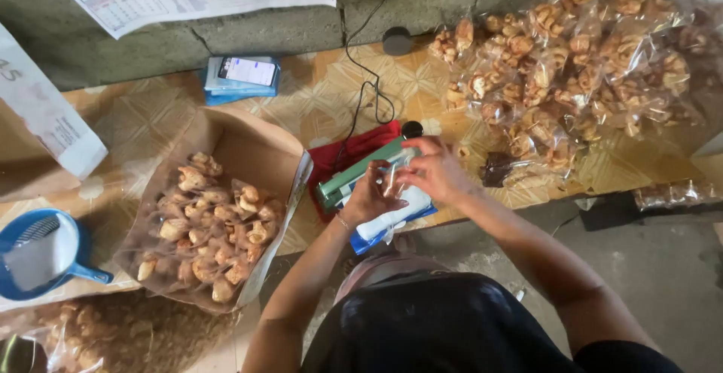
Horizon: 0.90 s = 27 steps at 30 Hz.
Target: Manually filling plastic bags with snacks and sealing them using a heat sealer.
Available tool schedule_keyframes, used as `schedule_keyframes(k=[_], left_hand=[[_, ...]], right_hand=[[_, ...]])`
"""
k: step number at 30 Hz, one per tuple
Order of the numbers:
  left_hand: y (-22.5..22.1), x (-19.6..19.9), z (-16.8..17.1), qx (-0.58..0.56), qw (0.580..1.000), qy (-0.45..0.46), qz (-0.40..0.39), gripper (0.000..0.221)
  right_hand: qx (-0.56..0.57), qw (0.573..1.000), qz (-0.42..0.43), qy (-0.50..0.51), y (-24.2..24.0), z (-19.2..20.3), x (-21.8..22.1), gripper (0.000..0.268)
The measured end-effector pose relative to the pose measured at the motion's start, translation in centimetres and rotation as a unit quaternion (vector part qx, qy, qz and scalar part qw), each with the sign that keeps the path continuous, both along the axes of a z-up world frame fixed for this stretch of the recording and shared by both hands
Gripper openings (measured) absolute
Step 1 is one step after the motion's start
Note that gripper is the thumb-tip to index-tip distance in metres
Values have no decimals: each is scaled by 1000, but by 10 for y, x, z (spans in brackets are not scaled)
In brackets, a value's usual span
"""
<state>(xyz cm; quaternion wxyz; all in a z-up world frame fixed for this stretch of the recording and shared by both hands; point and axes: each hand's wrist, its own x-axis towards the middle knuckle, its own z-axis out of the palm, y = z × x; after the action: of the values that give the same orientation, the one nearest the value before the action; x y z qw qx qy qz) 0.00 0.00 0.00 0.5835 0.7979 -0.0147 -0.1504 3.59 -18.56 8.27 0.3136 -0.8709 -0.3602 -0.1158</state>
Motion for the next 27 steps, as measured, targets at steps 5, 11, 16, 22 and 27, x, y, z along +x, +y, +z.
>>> schedule_keyframes(k=[5,11,16,22,27], left_hand=[[5,-11,18,-53,998,-19,-20,65],[13,-18,70,-160,980,30,-113,36],[20,-13,67,-55,972,-131,-187,77],[21,-11,24,162,961,-175,-140,101],[40,-30,25,334,823,-446,-115,17]], right_hand=[[-15,999,-24,37,-2,1,11,27],[-77,950,231,193,-36,54,39,49],[-79,948,286,114,-18,11,35,17],[-274,937,202,73,-24,-108,42,38],[-217,945,244,19,-31,-66,44,12]])
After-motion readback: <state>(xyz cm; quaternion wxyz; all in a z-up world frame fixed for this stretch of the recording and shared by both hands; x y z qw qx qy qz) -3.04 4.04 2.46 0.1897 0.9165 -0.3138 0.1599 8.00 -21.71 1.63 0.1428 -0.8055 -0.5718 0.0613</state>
